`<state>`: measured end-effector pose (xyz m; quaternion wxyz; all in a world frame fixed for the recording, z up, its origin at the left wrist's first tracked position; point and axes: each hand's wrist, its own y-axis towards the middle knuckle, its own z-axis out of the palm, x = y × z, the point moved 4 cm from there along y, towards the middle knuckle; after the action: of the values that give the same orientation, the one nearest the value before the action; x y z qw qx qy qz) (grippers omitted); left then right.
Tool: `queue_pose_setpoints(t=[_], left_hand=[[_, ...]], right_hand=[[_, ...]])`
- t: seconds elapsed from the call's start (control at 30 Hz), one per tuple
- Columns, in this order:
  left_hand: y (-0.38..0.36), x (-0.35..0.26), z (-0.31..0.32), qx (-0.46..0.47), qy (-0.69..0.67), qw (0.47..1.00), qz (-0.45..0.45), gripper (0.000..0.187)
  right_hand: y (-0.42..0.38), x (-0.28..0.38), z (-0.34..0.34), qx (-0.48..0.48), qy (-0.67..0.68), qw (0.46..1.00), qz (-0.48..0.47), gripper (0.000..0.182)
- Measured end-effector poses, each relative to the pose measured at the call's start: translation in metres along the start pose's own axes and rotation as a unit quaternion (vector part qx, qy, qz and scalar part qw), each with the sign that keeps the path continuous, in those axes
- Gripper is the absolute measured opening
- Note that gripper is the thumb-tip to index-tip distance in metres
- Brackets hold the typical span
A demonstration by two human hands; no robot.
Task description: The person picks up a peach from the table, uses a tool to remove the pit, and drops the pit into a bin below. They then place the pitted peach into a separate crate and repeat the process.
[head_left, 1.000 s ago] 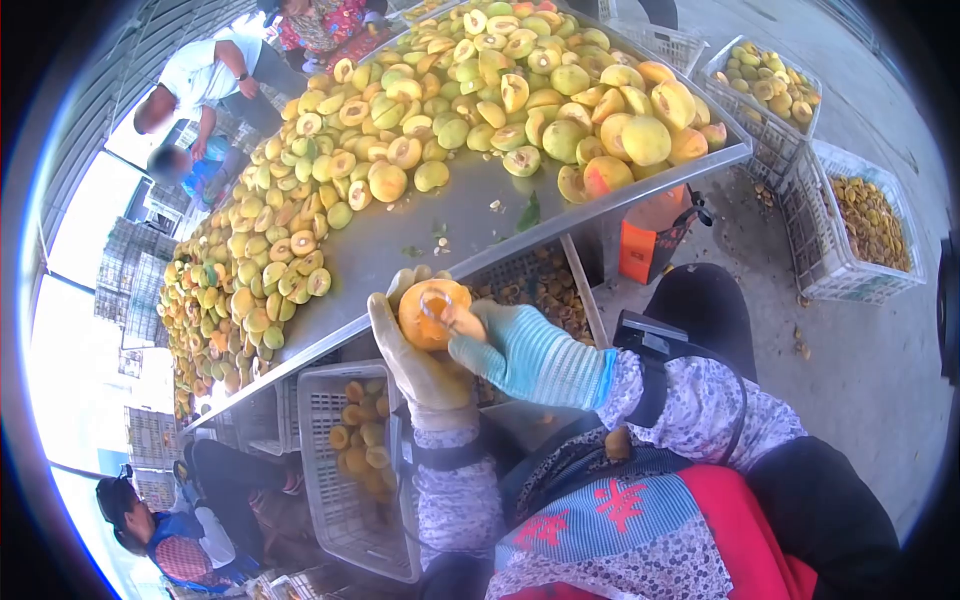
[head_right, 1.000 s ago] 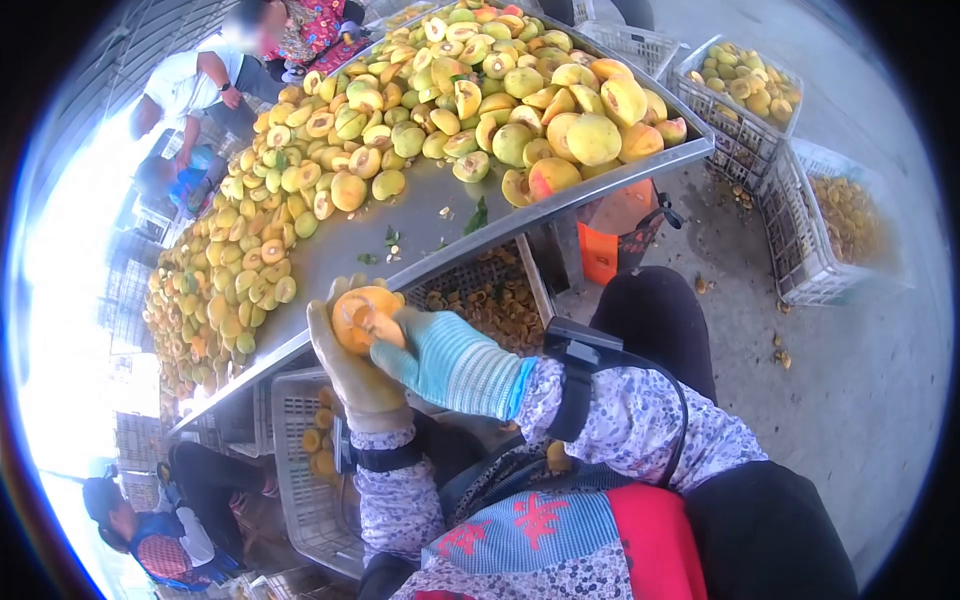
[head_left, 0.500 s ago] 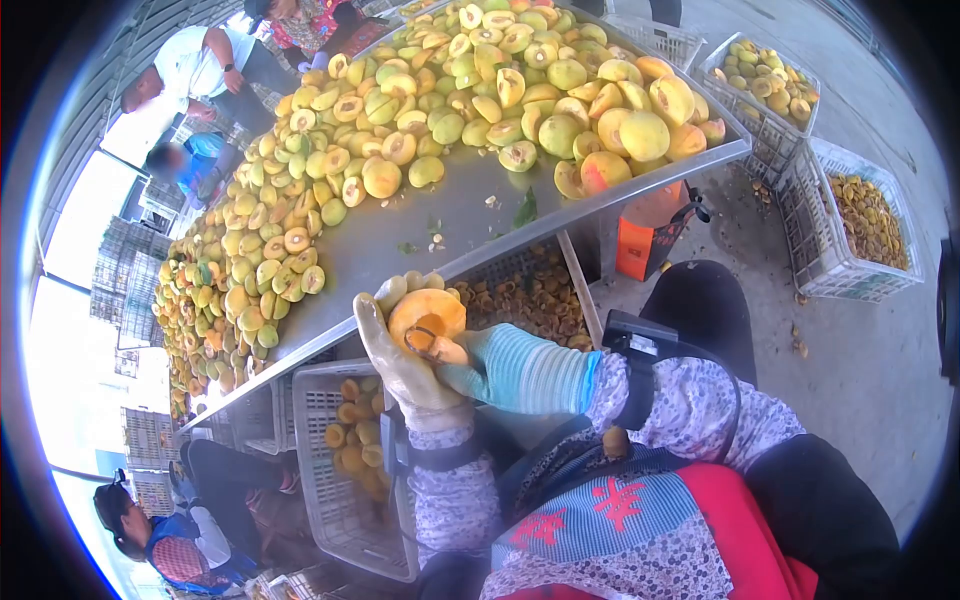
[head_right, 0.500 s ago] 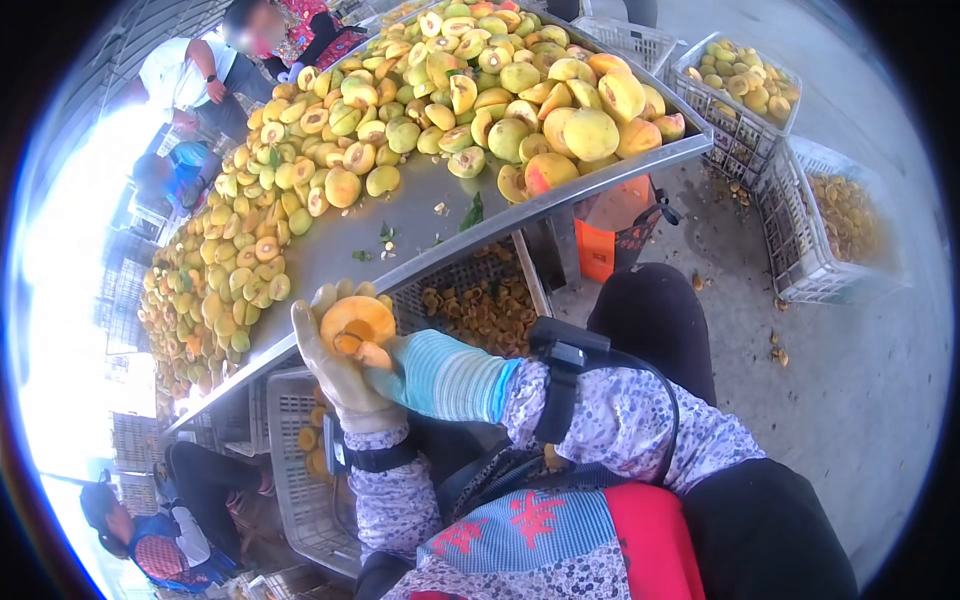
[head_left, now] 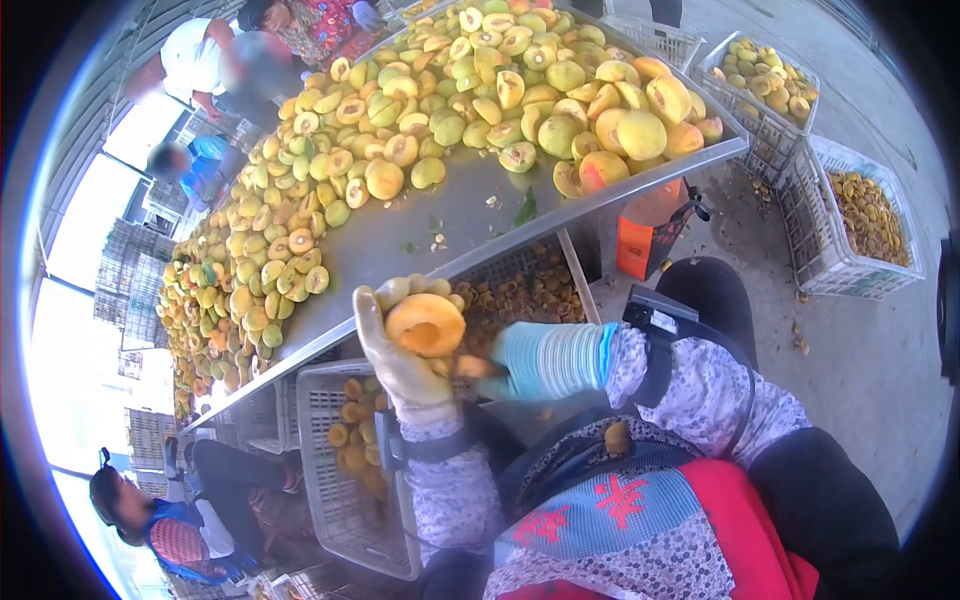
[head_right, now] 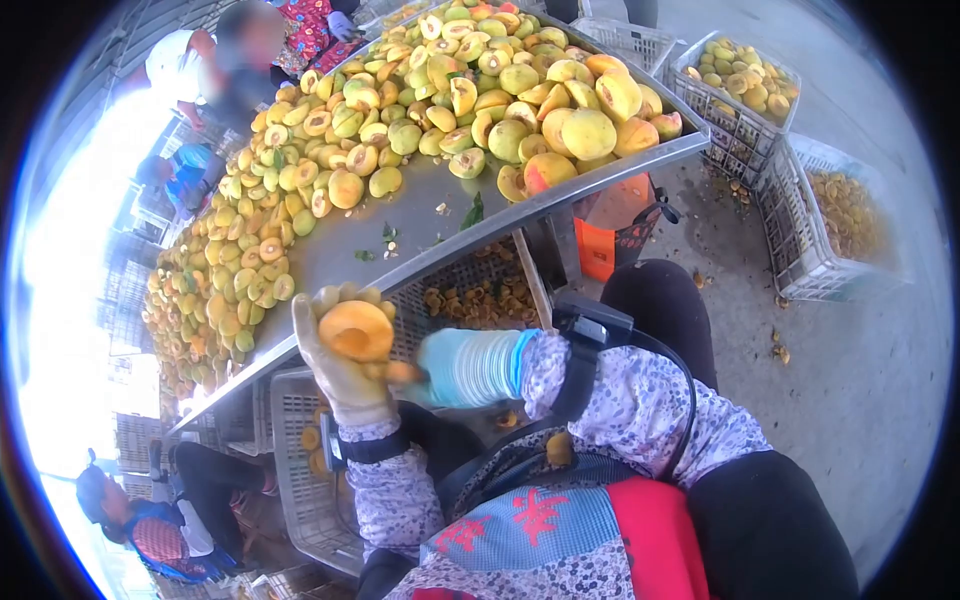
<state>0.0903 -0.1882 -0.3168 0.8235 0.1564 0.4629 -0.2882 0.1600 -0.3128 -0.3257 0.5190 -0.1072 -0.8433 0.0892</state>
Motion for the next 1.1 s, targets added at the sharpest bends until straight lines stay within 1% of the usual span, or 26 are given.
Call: queue_pose_setpoints(t=[0.07, 0.13, 0.17, 0.2, 0.23, 0.27, 0.3, 0.33, 0.37, 0.4, 0.47, 0.5, 0.57, 0.6, 0.63, 0.67, 0.7, 0.73, 0.77, 0.83, 0.87, 0.93, 0.97, 1.03, 1.07, 1.1], left_hand=[[0.004, -0.007, -0.006, -0.027, 0.010, 0.999, 0.015, 0.051], [0.008, -0.020, -0.019, -0.082, -0.040, 0.995, 0.039, 0.047], [0.006, -0.028, -0.043, -0.081, -0.015, 0.991, 0.110, 0.036], [0.004, -0.036, -0.066, -0.083, 0.010, 0.980, 0.180, 0.047], [-0.001, -0.050, -0.084, -0.115, 0.150, 0.962, 0.195, 0.036], [-0.010, -0.068, -0.085, -0.152, 0.286, 0.924, 0.204, 0.029], [-0.025, -0.083, -0.093, -0.191, 0.246, 0.945, 0.098, 0.029], [-0.024, -0.095, -0.126, -0.117, 0.448, 0.873, 0.152, 0.030], [0.004, -0.095, -0.217, -0.218, 0.493, 0.839, 0.080, 0.042], [0.002, -0.101, -0.231, -0.205, 0.564, 0.797, 0.066, 0.045], [-0.001, -0.106, -0.168, -0.266, 0.483, 0.827, 0.109, 0.042], [0.007, -0.098, -0.141, -0.220, 0.342, 0.909, 0.087, 0.041], [0.057, -0.081, -0.109, -0.111, 0.388, 0.899, 0.168, 0.039], [0.079, -0.068, -0.080, -0.032, 0.407, 0.895, 0.179, 0.036], [0.113, -0.046, -0.059, 0.004, 0.375, 0.913, 0.161, 0.033], [0.129, -0.034, -0.016, 0.069, 0.482, 0.861, 0.145, 0.035], [0.151, -0.022, 0.015, 0.059, 0.609, 0.774, 0.163, 0.041], [0.174, -0.002, 0.034, 0.139, 0.568, 0.798, 0.149, 0.044], [0.201, 0.021, 0.047, 0.176, 0.574, 0.783, 0.162, 0.048], [0.241, 0.058, 0.067, 0.151, 0.684, 0.670, 0.246, 0.051], [0.247, 0.074, 0.067, 0.137, 0.779, 0.599, 0.124, 0.052], [0.249, 0.081, 0.072, 0.128, 0.820, 0.531, 0.172, 0.047], [0.248, 0.080, 0.067, 0.131, 0.821, 0.529, 0.170, 0.047], [0.236, 0.067, 0.055, 0.199, 0.687, 0.684, 0.145, 0.044], [0.224, 0.062, 0.051, 0.193, 0.546, 0.815, -0.016, 0.041], [0.201, 0.052, 0.047, 0.197, 0.373, 0.904, -0.075, 0.042]], right_hand=[[-0.002, -0.017, 0.006, -0.016, -0.121, 0.990, 0.067, 0.054], [-0.004, -0.024, 0.005, -0.049, -0.150, 0.984, 0.077, 0.048], [-0.006, -0.027, 0.001, -0.082, -0.170, 0.978, 0.094, 0.046], [-0.009, -0.032, -0.007, -0.119, -0.191, 0.968, 0.114, 0.044], [-0.011, -0.038, -0.010, -0.146, -0.202, 0.964, 0.093, 0.035], [-0.011, -0.045, -0.012, -0.155, -0.207, 0.961, 0.098, 0.035], [-0.010, -0.052, -0.014, -0.180, -0.205, 0.957, 0.103, 0.034], [-0.006, -0.060, -0.016, -0.203, -0.200, 0.953, 0.106, 0.033], [0.000, -0.072, -0.014, -0.226, -0.191, 0.949, 0.108, 0.030], [0.003, -0.074, -0.011, -0.229, -0.189, 0.949, 0.108, 0.030], [0.010, -0.070, -0.018, -0.304, -0.173, 0.934, 0.072, 0.028], [0.011, -0.071, -0.020, -0.336, -0.183, 0.922, 0.062, 0.026], [0.007, -0.072, -0.024, -0.331, -0.172, 0.925, 0.077, 0.026], [0.005, -0.071, -0.028, -0.330, -0.161, 0.926, 0.093, 0.026], [0.004, -0.068, -0.026, -0.319, -0.161, 0.929, 0.093, 0.028], [0.002, -0.064, -0.025, -0.320, -0.162, 0.929, 0.095, 0.028], [0.002, -0.063, -0.022, -0.293, -0.149, 0.940, 0.096, 0.030], [0.001, -0.061, -0.020, -0.267, -0.133, 0.950, 0.098, 0.031], [-0.001, -0.060, -0.022, -0.268, -0.130, 0.951, 0.080, 0.033], [0.000, -0.063, -0.023, -0.277, -0.128, 0.949, 0.076, 0.033], [0.000, -0.063, -0.025, -0.283, -0.127, 0.948, 0.069, 0.033], [-0.002, -0.061, -0.032, -0.291, -0.110, 0.948, 0.073, 0.029], [-0.004, -0.057, -0.038, -0.302, -0.094, 0.946, 0.066, 0.028], [-0.003, -0.057, -0.041, -0.310, -0.074, 0.946, 0.060, 0.026], [-0.003, -0.055, -0.044, -0.376, -0.062, 0.925, 0.013, 0.026], [-0.003, -0.053, -0.046, -0.437, -0.049, 0.897, -0.036, 0.026]])
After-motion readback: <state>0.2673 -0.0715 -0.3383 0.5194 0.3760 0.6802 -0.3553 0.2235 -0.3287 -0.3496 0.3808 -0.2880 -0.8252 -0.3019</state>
